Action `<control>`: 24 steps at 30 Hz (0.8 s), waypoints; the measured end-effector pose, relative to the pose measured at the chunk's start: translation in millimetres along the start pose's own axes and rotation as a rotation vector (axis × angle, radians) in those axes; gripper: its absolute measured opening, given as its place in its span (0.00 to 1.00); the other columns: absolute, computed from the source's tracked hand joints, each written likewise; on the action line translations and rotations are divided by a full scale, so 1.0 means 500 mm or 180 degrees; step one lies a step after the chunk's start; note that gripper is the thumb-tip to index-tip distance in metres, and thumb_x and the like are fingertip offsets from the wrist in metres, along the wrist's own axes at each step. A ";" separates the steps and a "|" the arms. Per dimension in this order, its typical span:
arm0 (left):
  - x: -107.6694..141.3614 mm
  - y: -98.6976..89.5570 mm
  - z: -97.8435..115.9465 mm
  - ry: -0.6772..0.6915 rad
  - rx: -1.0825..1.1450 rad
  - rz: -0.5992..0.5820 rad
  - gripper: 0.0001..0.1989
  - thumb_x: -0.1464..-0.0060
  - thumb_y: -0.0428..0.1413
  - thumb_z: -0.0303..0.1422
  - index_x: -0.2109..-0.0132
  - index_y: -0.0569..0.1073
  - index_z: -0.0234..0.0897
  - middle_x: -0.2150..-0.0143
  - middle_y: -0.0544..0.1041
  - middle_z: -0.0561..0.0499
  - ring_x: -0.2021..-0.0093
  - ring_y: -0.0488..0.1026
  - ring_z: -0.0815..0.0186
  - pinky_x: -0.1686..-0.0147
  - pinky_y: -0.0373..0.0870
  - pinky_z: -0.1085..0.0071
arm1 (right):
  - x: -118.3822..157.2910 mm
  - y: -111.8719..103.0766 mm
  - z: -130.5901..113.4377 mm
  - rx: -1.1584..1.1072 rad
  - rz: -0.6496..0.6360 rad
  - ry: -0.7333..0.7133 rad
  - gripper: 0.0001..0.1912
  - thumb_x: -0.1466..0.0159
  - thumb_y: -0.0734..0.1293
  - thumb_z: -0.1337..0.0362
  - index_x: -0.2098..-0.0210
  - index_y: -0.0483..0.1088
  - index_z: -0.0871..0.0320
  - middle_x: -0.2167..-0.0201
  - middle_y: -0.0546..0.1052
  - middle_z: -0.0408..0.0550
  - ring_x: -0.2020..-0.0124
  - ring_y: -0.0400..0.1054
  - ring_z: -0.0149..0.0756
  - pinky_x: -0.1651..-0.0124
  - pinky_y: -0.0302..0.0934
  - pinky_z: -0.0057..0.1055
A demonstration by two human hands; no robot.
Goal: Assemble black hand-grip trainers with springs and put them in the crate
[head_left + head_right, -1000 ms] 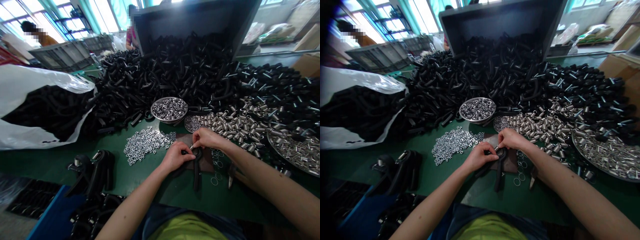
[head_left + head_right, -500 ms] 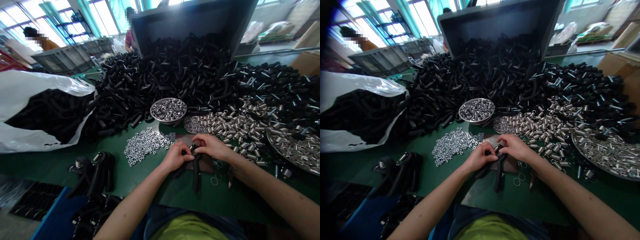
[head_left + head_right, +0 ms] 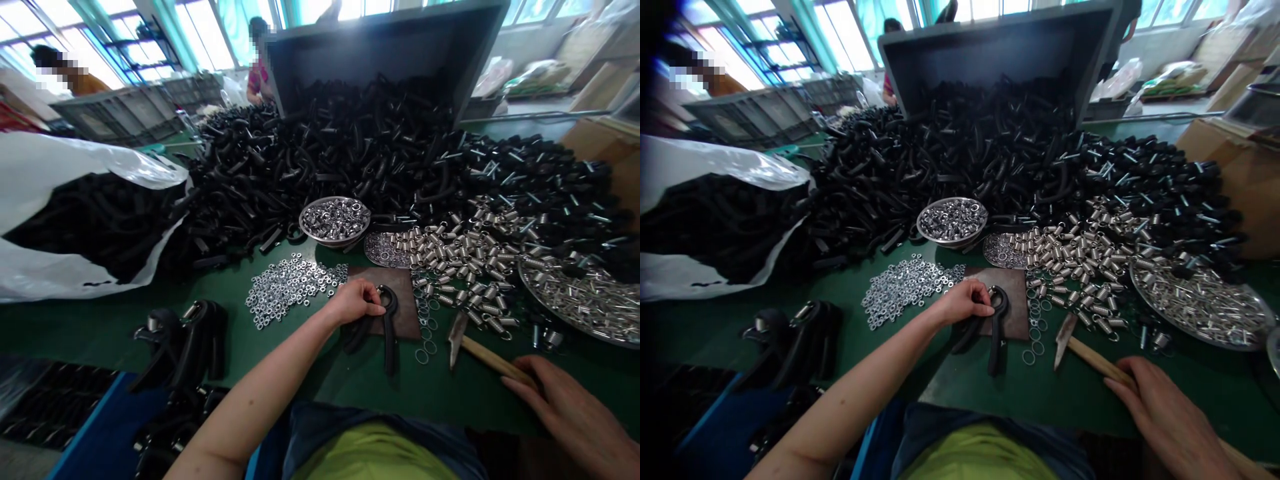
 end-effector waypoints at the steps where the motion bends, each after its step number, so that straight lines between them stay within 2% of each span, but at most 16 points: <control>1: 0.005 0.000 0.004 0.0070 -0.0070 0.0068 0.08 0.60 0.63 0.34 0.72 0.73 0.36 0.74 0.72 0.56 0.74 0.67 0.71 0.72 0.59 0.75 | -0.001 -0.009 -0.018 -0.0092 0.0001 0.0006 0.17 0.46 0.61 0.44 0.70 0.69 0.49 0.69 0.78 0.52 0.69 0.73 0.50 0.69 0.69 0.44; 3: 0.020 0.001 0.017 0.0317 -0.0346 0.0315 0.07 0.58 0.63 0.33 0.72 0.74 0.36 0.71 0.73 0.55 0.70 0.68 0.69 0.69 0.60 0.74 | -0.006 -0.040 -0.080 -0.0346 0.0018 -0.0179 0.16 0.44 0.60 0.45 0.66 0.69 0.48 0.68 0.78 0.51 0.70 0.74 0.49 0.71 0.69 0.42; 4: 0.030 0.002 0.025 0.0469 -0.0556 0.0476 0.06 0.57 0.63 0.33 0.72 0.74 0.37 0.70 0.73 0.54 0.68 0.68 0.68 0.67 0.61 0.73 | -0.010 -0.059 -0.121 -0.0518 0.0065 -0.0406 0.16 0.42 0.60 0.47 0.61 0.69 0.48 0.65 0.78 0.51 0.67 0.74 0.49 0.69 0.70 0.41; 6: 0.053 0.006 0.041 0.0735 -0.1056 0.0809 0.06 0.53 0.62 0.35 0.72 0.74 0.38 0.68 0.73 0.53 0.63 0.68 0.65 0.63 0.60 0.70 | -0.020 -0.092 -0.201 -0.0759 0.0372 -0.0735 0.18 0.37 0.56 0.53 0.49 0.64 0.45 0.56 0.76 0.50 0.60 0.73 0.46 0.60 0.69 0.41; 7: 0.065 0.009 0.048 0.0828 -0.1316 0.0941 0.06 0.51 0.60 0.35 0.70 0.74 0.38 0.67 0.73 0.52 0.62 0.67 0.64 0.61 0.59 0.68 | -0.027 -0.102 -0.237 -0.0901 0.0566 -0.0907 0.20 0.36 0.55 0.55 0.45 0.61 0.45 0.52 0.74 0.50 0.60 0.73 0.44 0.59 0.69 0.40; 9: 0.084 0.017 0.057 0.0944 -0.1762 0.1085 0.07 0.46 0.56 0.36 0.67 0.74 0.39 0.65 0.74 0.50 0.60 0.66 0.63 0.59 0.58 0.66 | -0.047 -0.098 -0.290 -0.1062 0.0858 -0.1160 0.22 0.34 0.54 0.59 0.41 0.55 0.46 0.46 0.70 0.50 0.57 0.72 0.43 0.57 0.69 0.39; 10: 0.091 0.020 0.060 0.0986 -0.1937 0.1098 0.08 0.44 0.54 0.37 0.66 0.74 0.39 0.64 0.74 0.50 0.60 0.66 0.63 0.58 0.58 0.65 | -0.060 -0.085 -0.308 -0.1021 0.0877 -0.1278 0.23 0.34 0.53 0.61 0.40 0.55 0.48 0.45 0.69 0.51 0.55 0.71 0.43 0.55 0.68 0.39; 13: 0.104 0.028 0.064 0.1075 -0.2333 0.1060 0.11 0.40 0.48 0.36 0.64 0.73 0.39 0.63 0.73 0.49 0.59 0.65 0.63 0.59 0.58 0.65 | -0.100 -0.030 -0.332 -0.0532 0.0379 -0.1511 0.22 0.35 0.53 0.63 0.42 0.59 0.53 0.47 0.71 0.52 0.51 0.69 0.45 0.50 0.65 0.43; 15: 0.108 0.030 0.065 0.1125 -0.2520 0.1043 0.11 0.39 0.46 0.35 0.64 0.72 0.39 0.63 0.73 0.48 0.59 0.65 0.63 0.58 0.58 0.64 | -0.113 -0.014 -0.335 -0.0338 0.0054 -0.1557 0.21 0.35 0.52 0.64 0.43 0.61 0.54 0.48 0.72 0.51 0.50 0.69 0.44 0.49 0.65 0.43; 16: 0.109 0.032 0.065 0.1146 -0.2597 0.1035 0.11 0.39 0.46 0.34 0.63 0.72 0.39 0.63 0.73 0.48 0.59 0.65 0.62 0.58 0.58 0.64 | -0.113 -0.018 -0.336 -0.0361 0.0077 -0.1544 0.21 0.34 0.52 0.64 0.43 0.61 0.53 0.47 0.72 0.50 0.50 0.68 0.43 0.49 0.65 0.42; 20: 0.120 0.039 0.069 0.1194 -0.2834 0.1009 0.10 0.40 0.46 0.31 0.56 0.71 0.39 0.59 0.72 0.47 0.57 0.66 0.61 0.56 0.60 0.62 | -0.095 -0.047 -0.336 -0.0685 0.0717 -0.1508 0.24 0.34 0.52 0.64 0.38 0.53 0.51 0.43 0.67 0.49 0.47 0.66 0.40 0.48 0.64 0.37; 22: 0.128 0.044 0.070 0.1111 -0.2951 0.1028 0.12 0.42 0.48 0.30 0.51 0.69 0.39 0.57 0.71 0.45 0.57 0.66 0.60 0.58 0.63 0.62 | -0.094 -0.027 -0.330 -0.0525 0.0532 -0.1562 0.24 0.34 0.52 0.66 0.38 0.53 0.52 0.43 0.67 0.50 0.48 0.67 0.41 0.49 0.64 0.38; 24: 0.138 0.051 0.068 0.0922 -0.3028 0.1009 0.17 0.42 0.48 0.29 0.46 0.66 0.40 0.56 0.70 0.44 0.58 0.67 0.59 0.63 0.66 0.65 | -0.103 0.013 -0.318 -0.0183 0.0082 -0.1567 0.24 0.34 0.52 0.66 0.39 0.55 0.54 0.45 0.69 0.52 0.49 0.68 0.43 0.49 0.64 0.41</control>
Point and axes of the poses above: each hand's wrist, its own x-axis away from the middle knuckle, its own y-axis out of the palm, z = x × y, the point moved 3 cm from there along -x, towards the middle knuckle
